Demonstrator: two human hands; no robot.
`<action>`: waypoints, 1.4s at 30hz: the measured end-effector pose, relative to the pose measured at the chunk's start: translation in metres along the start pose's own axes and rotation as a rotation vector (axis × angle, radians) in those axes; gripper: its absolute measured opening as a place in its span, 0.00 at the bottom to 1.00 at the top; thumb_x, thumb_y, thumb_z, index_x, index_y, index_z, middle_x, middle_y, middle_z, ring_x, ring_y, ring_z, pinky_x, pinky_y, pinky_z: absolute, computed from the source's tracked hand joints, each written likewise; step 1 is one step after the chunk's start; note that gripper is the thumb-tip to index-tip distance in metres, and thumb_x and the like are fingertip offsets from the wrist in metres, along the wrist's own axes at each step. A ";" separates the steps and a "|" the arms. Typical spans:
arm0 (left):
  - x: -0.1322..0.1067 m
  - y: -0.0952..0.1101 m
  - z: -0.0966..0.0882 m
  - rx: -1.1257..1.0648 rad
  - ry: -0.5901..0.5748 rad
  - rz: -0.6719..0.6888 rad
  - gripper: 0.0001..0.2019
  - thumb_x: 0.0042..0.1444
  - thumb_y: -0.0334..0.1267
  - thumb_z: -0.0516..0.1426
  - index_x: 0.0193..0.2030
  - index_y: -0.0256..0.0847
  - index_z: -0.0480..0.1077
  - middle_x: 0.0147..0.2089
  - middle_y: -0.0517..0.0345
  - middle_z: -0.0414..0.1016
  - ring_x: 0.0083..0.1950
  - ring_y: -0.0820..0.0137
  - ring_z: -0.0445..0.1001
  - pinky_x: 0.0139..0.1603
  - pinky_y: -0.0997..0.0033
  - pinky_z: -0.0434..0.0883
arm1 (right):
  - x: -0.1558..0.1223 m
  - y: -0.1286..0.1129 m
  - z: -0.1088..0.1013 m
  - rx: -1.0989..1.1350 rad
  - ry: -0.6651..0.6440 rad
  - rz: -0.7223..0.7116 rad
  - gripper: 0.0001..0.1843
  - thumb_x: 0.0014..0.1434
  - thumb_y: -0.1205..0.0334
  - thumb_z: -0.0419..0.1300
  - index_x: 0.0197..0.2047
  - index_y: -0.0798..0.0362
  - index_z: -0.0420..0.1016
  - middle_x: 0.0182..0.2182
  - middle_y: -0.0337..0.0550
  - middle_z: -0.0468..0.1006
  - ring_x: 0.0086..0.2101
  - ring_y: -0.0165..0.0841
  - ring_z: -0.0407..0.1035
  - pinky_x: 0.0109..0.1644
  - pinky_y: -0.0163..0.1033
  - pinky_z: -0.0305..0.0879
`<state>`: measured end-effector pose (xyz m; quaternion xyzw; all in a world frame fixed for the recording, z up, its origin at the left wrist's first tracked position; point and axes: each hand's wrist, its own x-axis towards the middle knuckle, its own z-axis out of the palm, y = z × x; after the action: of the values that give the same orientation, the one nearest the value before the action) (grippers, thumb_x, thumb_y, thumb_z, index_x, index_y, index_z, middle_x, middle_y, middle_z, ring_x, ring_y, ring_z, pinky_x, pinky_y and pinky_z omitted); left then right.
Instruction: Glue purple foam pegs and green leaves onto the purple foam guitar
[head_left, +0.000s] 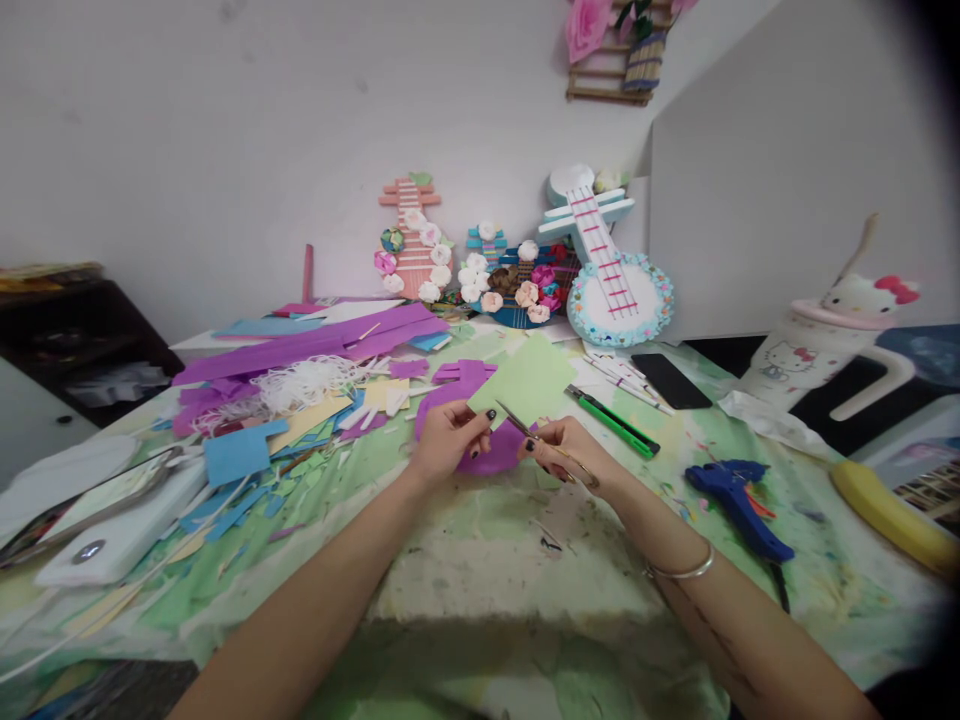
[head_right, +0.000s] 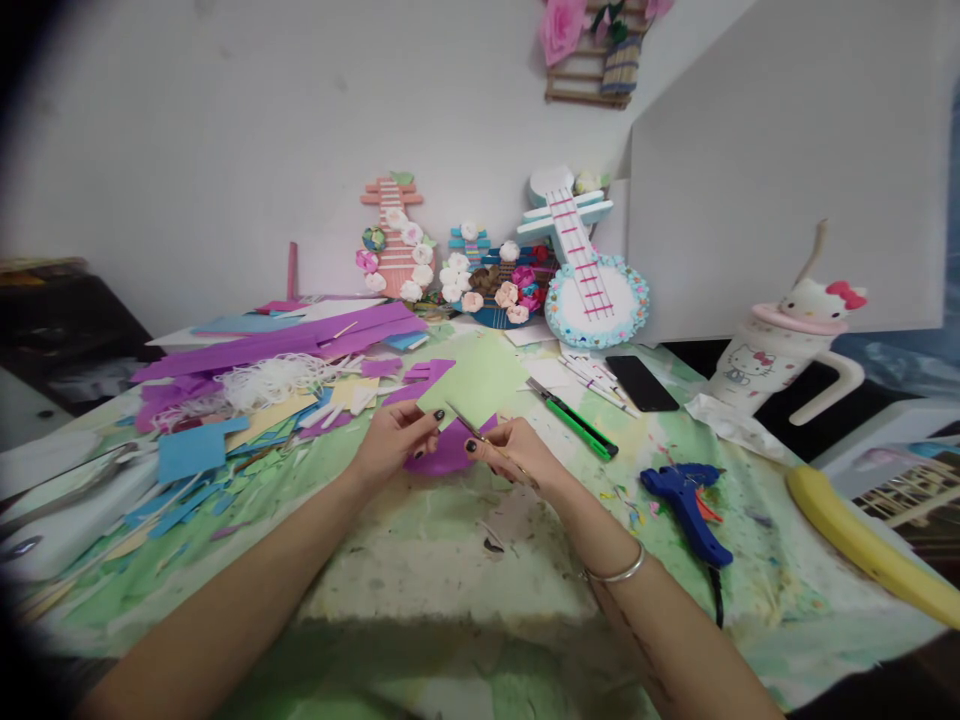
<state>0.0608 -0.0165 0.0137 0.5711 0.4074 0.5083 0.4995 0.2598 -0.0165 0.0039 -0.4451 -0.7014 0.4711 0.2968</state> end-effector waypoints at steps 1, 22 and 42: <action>0.000 0.000 0.001 0.004 -0.003 -0.004 0.13 0.50 0.42 0.61 0.22 0.35 0.67 0.15 0.62 0.69 0.15 0.81 0.59 0.17 0.80 0.54 | 0.001 0.001 0.001 0.007 0.001 -0.005 0.25 0.50 0.42 0.58 0.18 0.56 0.66 0.10 0.32 0.58 0.12 0.20 0.47 0.16 0.32 0.41; -0.003 0.001 0.004 0.015 -0.017 -0.005 0.13 0.50 0.41 0.60 0.21 0.36 0.67 0.14 0.62 0.68 0.14 0.81 0.58 0.16 0.80 0.53 | 0.004 0.001 0.006 -0.021 0.051 -0.075 0.28 0.48 0.42 0.59 0.13 0.54 0.58 0.08 0.33 0.56 0.12 0.21 0.48 0.18 0.32 0.44; -0.004 0.002 0.004 -0.012 -0.019 -0.018 0.12 0.49 0.40 0.60 0.21 0.36 0.67 0.14 0.62 0.68 0.14 0.81 0.58 0.16 0.80 0.54 | 0.004 0.006 0.004 0.040 0.040 -0.056 0.26 0.45 0.44 0.64 0.12 0.55 0.60 0.07 0.32 0.58 0.11 0.21 0.49 0.16 0.31 0.45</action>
<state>0.0642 -0.0217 0.0147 0.5695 0.4046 0.5007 0.5112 0.2567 -0.0133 -0.0031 -0.4285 -0.6981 0.4674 0.3325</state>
